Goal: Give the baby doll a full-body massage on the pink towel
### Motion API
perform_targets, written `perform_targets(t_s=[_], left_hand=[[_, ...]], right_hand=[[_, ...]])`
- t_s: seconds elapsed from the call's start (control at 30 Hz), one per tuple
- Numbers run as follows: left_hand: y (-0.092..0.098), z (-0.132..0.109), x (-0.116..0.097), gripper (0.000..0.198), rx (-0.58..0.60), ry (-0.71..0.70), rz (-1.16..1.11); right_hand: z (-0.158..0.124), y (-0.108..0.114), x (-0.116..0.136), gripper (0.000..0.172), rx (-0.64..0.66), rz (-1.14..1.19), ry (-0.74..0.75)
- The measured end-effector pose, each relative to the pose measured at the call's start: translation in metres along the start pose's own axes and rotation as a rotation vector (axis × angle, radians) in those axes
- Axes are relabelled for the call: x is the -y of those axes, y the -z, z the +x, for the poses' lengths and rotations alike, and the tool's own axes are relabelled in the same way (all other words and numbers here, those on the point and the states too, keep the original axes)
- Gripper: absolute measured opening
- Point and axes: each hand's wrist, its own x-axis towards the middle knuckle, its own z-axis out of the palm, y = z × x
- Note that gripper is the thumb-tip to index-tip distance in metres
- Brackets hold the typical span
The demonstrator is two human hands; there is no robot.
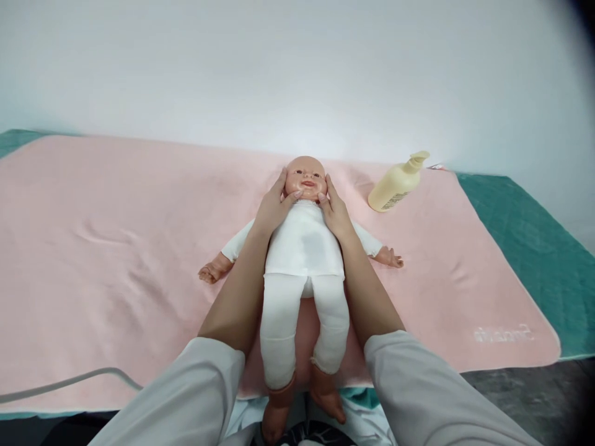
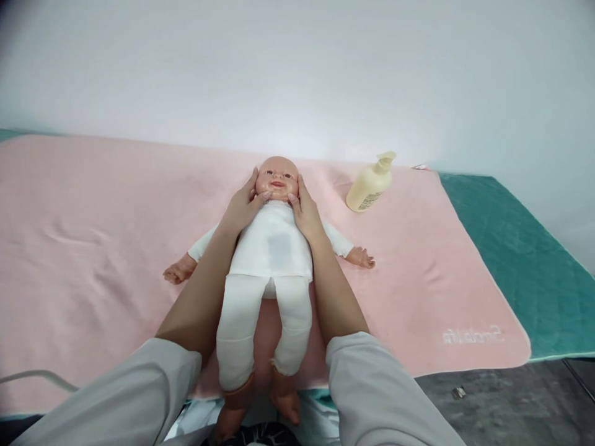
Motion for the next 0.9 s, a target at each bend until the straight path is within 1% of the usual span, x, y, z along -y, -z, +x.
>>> perform_targets(t_s=[0.27, 0.37, 0.5, 0.63, 0.8, 0.9], left_hand=[[0.006, 0.001, -0.001, 0.085, 0.074, -0.033, 0.065], [0.008, 0.001, 0.0, 0.085, 0.08, -0.044, 0.069], [0.006, 0.001, 0.001, 0.085, 0.06, -0.043, 0.05], [0.001, 0.001, 0.001, 0.088, 0.007, -0.012, -0.033], [-0.004, -0.001, -0.002, 0.092, -0.043, 0.016, -0.066], [-0.005, -0.003, -0.004, 0.096, -0.049, 0.013, -0.062]], right_hand=[[0.001, 0.003, 0.0, 0.095, 0.044, 0.034, -0.004], [0.001, 0.004, 0.001, 0.097, 0.064, 0.051, -0.005], [0.001, 0.004, 0.0, 0.097, 0.057, 0.073, 0.009], [0.002, 0.001, -0.001, 0.096, 0.02, 0.09, 0.011], [0.003, -0.003, 0.001, 0.108, 0.01, 0.148, -0.014], [0.002, -0.005, 0.004, 0.11, -0.011, 0.173, -0.031]])
